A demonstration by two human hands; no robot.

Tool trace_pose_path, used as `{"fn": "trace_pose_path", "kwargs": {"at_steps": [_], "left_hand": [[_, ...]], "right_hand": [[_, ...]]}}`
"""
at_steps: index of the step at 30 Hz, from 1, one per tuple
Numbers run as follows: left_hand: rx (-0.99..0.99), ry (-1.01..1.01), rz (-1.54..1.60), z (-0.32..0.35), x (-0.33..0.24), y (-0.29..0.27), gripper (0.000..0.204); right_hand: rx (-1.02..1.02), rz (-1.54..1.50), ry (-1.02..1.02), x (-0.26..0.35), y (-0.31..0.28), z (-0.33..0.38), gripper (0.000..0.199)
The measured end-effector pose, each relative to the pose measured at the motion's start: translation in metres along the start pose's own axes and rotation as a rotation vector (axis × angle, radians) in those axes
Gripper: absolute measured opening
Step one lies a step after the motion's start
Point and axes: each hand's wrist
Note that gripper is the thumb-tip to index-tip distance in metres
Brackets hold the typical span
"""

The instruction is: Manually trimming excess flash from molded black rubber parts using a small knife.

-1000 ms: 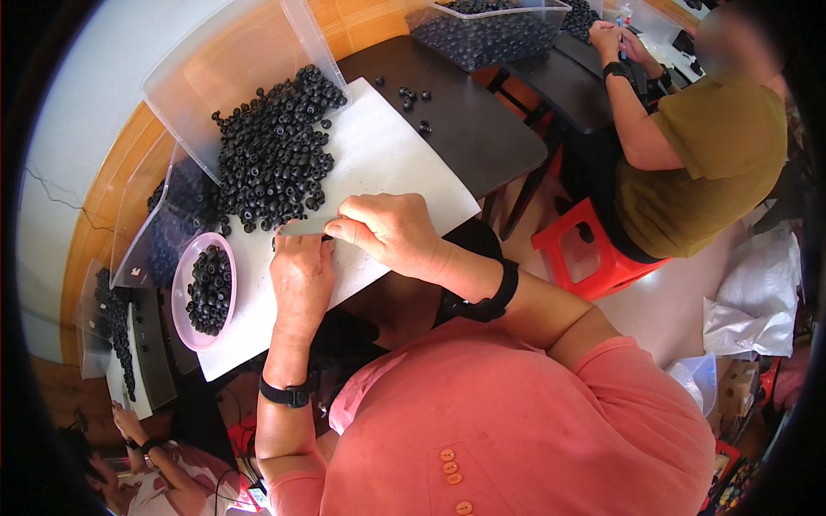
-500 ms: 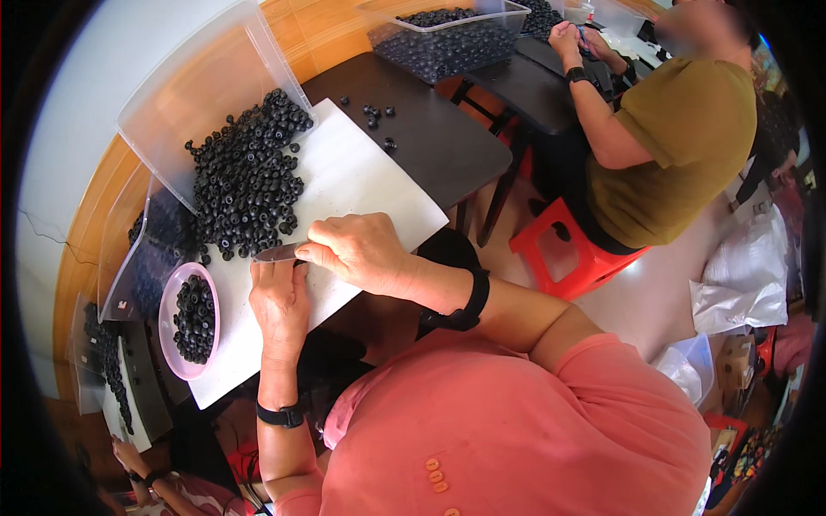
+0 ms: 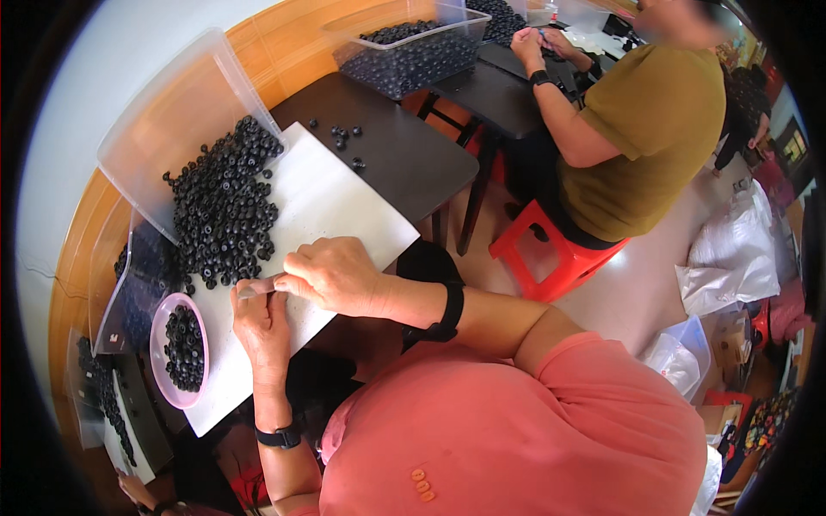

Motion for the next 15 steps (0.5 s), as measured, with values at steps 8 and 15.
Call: {"fn": "trace_pose_path", "kwargs": {"at_steps": [8,15], "left_hand": [[0.008,-0.095,0.151,0.0030,0.0041,0.0025,0.014],[0.012,-0.153,0.213,0.0059,0.0037,0.0006,0.016]], "right_hand": [[-0.050,0.018,-0.028,-0.0025,0.0021,0.0021,0.030],[-0.048,0.026,-0.029,0.0002,0.0017,0.0027,0.029]]}}
Point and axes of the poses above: each hand's wrist, its own z-axis away from the middle knuckle, its own y-axis out of the palm, x = y × z, and after that the axes turned 3 degrees about -z, right-handed
